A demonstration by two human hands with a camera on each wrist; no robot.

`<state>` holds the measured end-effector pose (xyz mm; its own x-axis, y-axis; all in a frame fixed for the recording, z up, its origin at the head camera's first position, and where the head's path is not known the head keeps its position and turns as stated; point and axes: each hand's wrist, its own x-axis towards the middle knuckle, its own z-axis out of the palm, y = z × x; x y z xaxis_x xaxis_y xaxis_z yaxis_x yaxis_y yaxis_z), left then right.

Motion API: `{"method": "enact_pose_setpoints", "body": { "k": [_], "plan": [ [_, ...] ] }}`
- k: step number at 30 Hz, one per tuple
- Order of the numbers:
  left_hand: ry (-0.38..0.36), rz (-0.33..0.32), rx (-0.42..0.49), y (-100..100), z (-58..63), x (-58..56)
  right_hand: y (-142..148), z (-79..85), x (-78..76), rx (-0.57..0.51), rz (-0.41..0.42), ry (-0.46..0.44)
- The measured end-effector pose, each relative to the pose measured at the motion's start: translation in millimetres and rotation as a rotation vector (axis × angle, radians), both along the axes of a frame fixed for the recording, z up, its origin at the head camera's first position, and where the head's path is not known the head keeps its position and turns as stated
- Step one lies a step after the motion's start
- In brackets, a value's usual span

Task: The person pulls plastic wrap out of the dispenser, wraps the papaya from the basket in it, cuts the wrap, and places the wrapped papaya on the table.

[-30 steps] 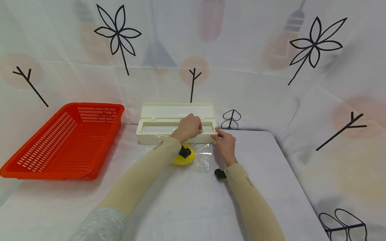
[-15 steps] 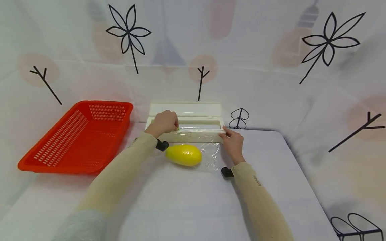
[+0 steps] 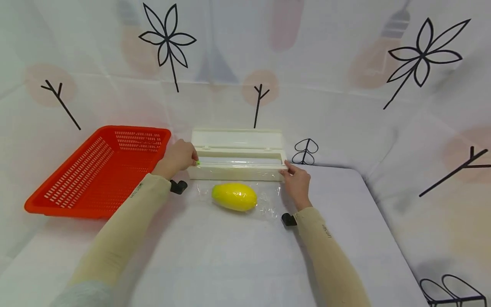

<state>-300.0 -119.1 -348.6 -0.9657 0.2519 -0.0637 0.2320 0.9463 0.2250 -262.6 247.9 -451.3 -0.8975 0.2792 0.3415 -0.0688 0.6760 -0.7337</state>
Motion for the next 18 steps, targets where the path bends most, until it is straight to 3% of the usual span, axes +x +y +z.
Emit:
{"method": "enact_pose_setpoints", "body": {
  "k": [3,7,10,18],
  "plan": [
    [-0.039,0.022,0.008,-8,2.8,-0.5,-1,-0.2,0.6,0.016,-0.014,0.021],
    [-0.032,0.05,-0.034,-17,4.7,0.6,-3,0.6,1.3,-0.002,-0.003,-0.011],
    [-0.012,0.035,-0.051,-20,5.8,2.0,-3,0.7,1.9,-0.013,-0.011,-0.016],
    [-0.113,0.044,0.035,-19,11.0,5.5,-1,3.6,3.1,-0.013,0.001,-0.014]
  ]
}}
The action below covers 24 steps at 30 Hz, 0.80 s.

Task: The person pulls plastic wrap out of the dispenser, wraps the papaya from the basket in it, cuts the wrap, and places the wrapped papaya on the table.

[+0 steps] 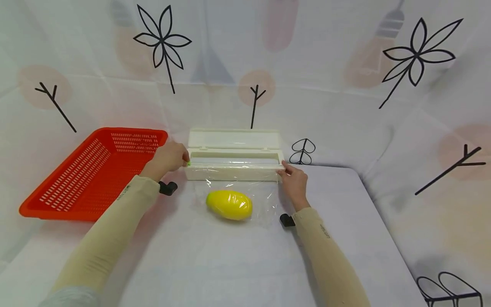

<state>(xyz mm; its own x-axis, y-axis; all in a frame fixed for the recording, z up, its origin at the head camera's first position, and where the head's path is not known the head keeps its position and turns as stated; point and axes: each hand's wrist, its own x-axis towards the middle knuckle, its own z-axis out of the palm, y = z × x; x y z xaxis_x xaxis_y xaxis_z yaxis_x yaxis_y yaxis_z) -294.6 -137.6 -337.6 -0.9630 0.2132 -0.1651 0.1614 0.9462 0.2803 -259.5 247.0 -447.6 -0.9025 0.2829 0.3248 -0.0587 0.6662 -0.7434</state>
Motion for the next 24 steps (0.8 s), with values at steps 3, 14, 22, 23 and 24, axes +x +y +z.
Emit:
{"method": "enact_pose_setpoints", "body": {
  "k": [3,14,22,23,24],
  "plan": [
    [-0.014,-0.032,0.034,2,-0.6,0.6,0,1.6,2.4,0.004,0.016,0.0],
    [0.122,-0.369,0.168,38,4.6,26.3,2,3.3,2.1,0.033,0.035,0.018],
    [0.265,-0.277,-0.074,36,-11.2,15.9,3,0.3,3.6,0.007,0.036,0.014],
    [0.269,-0.265,-0.089,34,-14.3,14.0,3,0.2,4.0,0.007,0.035,0.012],
    [0.273,-0.252,-0.097,32,-17.4,12.1,3,0.1,4.3,0.008,0.034,0.01]
  ]
}}
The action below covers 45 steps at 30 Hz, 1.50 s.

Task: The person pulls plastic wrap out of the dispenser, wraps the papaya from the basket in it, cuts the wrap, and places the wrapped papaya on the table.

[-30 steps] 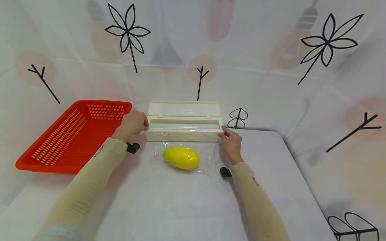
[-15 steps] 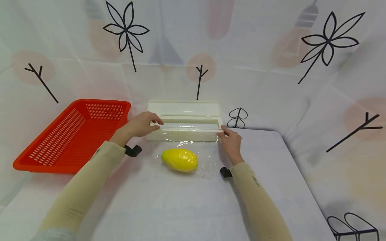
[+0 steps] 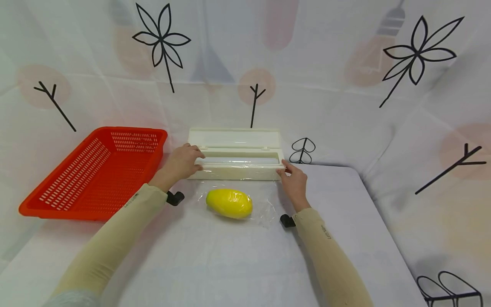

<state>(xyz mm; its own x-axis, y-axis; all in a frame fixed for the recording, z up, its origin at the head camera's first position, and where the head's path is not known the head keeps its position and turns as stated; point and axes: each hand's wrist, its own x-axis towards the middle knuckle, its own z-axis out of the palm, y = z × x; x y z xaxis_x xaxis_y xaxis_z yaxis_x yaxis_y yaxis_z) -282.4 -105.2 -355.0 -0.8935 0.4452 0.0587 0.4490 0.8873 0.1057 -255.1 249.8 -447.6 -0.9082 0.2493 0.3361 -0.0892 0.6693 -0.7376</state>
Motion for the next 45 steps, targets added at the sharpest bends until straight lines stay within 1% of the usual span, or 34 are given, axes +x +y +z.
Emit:
{"method": "enact_pose_setpoints", "body": {
  "k": [4,8,11,14,19,24,27,32,38,41,42,45],
  "plan": [
    [0.001,0.027,0.026,-7,-10.5,-5.3,-1,0.0,0.7,0.0,0.0,-0.005],
    [0.002,0.042,0.081,-10,-15.4,-7.6,-1,0.9,1.7,-0.008,-0.005,0.008],
    [-0.013,0.06,0.124,-9,-15.5,-7.6,0,1.1,2.3,-0.007,0.001,0.04],
    [-0.041,0.067,0.161,-10,-13.6,-6.7,2,1.0,2.8,0.009,0.029,0.077],
    [-0.082,0.063,0.212,-12,-13.1,-5.3,3,0.9,5.4,0.042,0.069,0.106],
    [-0.093,0.044,0.228,-16,-14.7,-2.7,5,1.8,12.0,0.004,0.088,0.113],
    [-0.115,0.034,0.257,-17,-15.3,-0.5,6,2.8,17.5,-0.007,0.101,0.133],
    [-0.144,0.017,0.305,-20,-13.9,5.6,8,7.9,30.7,-0.064,0.164,0.163],
    [-0.168,-0.024,0.305,-25,-12.5,17.7,9,14.6,50.2,-0.066,0.236,0.133],
    [-0.154,-0.066,0.301,-29,-12.0,24.5,9,17.3,59.4,-0.059,0.263,0.114],
    [-0.141,-0.087,0.299,-31,-12.1,26.2,9,18.0,62.7,-0.048,0.263,0.101],
    [-0.127,-0.121,0.293,-35,-13.1,31.3,8,21.2,72.8,-0.009,0.261,0.064]
  ]
}}
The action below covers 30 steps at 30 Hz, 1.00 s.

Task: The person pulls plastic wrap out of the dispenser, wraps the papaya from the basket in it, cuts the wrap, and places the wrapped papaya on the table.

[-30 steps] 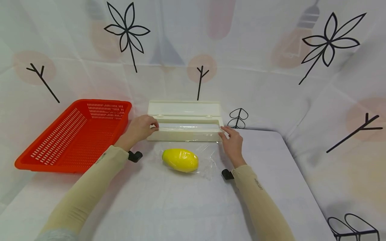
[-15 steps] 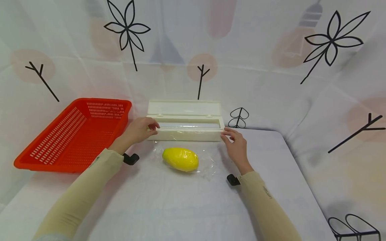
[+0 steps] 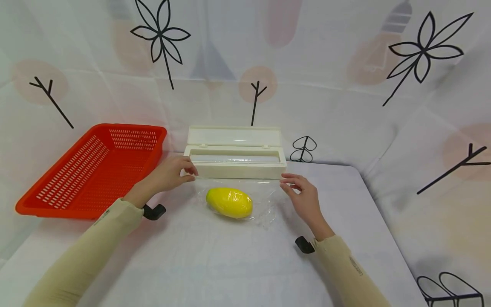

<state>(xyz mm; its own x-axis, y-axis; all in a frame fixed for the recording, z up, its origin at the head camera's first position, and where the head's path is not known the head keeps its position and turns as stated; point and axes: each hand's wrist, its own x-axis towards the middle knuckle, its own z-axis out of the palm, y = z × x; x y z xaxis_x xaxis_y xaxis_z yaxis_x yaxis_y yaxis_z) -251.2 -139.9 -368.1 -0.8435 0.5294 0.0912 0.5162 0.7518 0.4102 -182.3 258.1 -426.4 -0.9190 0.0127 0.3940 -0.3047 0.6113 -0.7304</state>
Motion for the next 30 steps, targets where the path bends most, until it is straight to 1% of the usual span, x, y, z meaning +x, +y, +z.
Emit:
{"method": "enact_pose_setpoints", "body": {
  "k": [3,6,8,11,15,19,21,24,26,28,30],
  "plan": [
    [0.017,-0.032,-0.01,-4,-1.4,4.7,0,0.6,9.2,0.03,0.006,-0.03],
    [0.035,-0.059,-0.035,-6,-2.1,10.4,3,-1.7,16.2,0.051,0.029,-0.041],
    [0.048,-0.071,-0.058,-7,-2.2,15.3,5,-3.8,20.1,0.055,0.055,-0.04],
    [0.047,-0.09,-0.08,-8,-2.8,23.0,7,-6.9,24.8,0.078,0.101,-0.045],
    [0.068,-0.124,-0.125,-9,-7.2,30.2,10,-10.4,29.0,0.153,0.173,-0.067],
    [0.102,-0.168,-0.187,-8,-13.7,33.0,11,-12.4,30.5,0.236,0.244,-0.102],
    [0.096,-0.184,-0.211,-7,-17.7,33.7,11,-14.0,30.0,0.275,0.276,-0.117],
    [0.02,-0.18,-0.233,-6,-24.1,34.2,10,-16.4,28.3,0.346,0.325,-0.118],
    [-0.092,-0.148,-0.219,-7,-27.9,34.3,10,-18.2,27.0,0.38,0.35,-0.111],
    [-0.217,-0.101,-0.186,-8,-30.6,33.9,11,-19.6,26.0,0.397,0.366,-0.107],
    [-0.307,-0.063,-0.134,-10,-32.1,32.4,11,-19.9,26.1,0.402,0.376,-0.105]
  ]
}}
